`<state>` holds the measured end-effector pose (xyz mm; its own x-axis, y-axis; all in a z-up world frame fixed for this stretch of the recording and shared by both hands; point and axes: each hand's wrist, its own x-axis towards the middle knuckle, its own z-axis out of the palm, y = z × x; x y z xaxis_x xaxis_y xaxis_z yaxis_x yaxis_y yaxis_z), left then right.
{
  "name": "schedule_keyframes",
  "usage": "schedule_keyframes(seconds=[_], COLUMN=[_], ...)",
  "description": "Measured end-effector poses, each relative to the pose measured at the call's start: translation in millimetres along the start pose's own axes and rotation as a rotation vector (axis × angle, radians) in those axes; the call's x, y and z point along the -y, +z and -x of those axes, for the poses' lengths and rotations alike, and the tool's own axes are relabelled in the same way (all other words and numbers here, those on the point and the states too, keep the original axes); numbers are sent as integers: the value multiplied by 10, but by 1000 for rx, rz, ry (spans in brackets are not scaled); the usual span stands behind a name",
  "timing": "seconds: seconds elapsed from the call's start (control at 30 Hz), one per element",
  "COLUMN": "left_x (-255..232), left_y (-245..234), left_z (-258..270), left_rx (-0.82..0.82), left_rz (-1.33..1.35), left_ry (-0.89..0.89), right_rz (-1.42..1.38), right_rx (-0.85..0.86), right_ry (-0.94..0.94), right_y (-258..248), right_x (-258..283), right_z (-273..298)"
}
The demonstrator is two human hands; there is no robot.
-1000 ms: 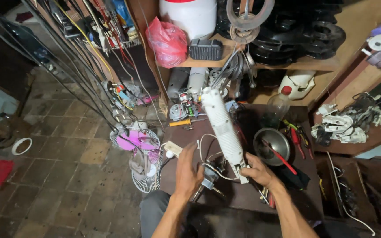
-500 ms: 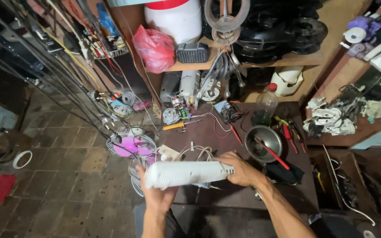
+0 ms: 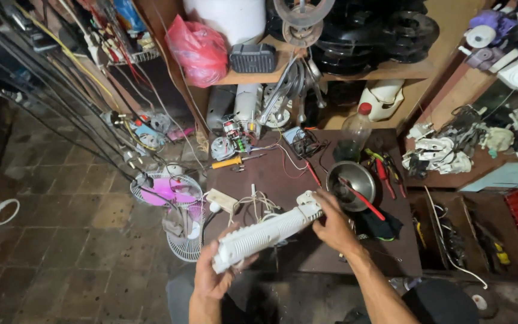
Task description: The person uses a screwdriver to remove screws from a white cylindrical appliance casing. They then separate the casing halves to expose the internal components and wires.
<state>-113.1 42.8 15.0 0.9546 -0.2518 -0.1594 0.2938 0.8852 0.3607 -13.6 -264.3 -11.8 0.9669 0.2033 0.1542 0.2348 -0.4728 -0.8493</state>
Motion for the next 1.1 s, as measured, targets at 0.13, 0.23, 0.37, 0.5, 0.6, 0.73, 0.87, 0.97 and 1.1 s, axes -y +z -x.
schedule_keyframes(seconds=[0.13, 0.23, 0.37, 0.5, 0.6, 0.73, 0.87, 0.97, 1.1], left_x=[-137, -162, -134, -92, -52, -41, -6, 29, 112], left_y=[925, 1081, 1131, 1555, 1529, 1562, 1550, 1480, 1420], left_z=[6, -106, -296, -310, -377, -442, -473, -482, -483], left_rx=[-518, -480, -464, -677, -724, -733, -727, -683, -641], left_rz=[-85, -30, -291, -362, -350, -319, -267, -245, -207], left_ry=[74, 134, 215, 212, 221, 216, 202, 220, 231], right_rz=[22, 484, 603, 549, 435, 284, -506, -816, -1406], right_rx=[-235, -78, 105, 173, 91, -68, -374, -459, -440], right_ry=[237, 355, 436, 558, 728, 741, 639, 528, 390], right_y=[310, 452, 423, 242, 37, -144, -273, -294, -244], right_x=[-912, -1199, -993, -864, -683, -791, -384, -219, -575], right_z=[169, 297, 256, 152, 147, 311, 556, 703, 918])
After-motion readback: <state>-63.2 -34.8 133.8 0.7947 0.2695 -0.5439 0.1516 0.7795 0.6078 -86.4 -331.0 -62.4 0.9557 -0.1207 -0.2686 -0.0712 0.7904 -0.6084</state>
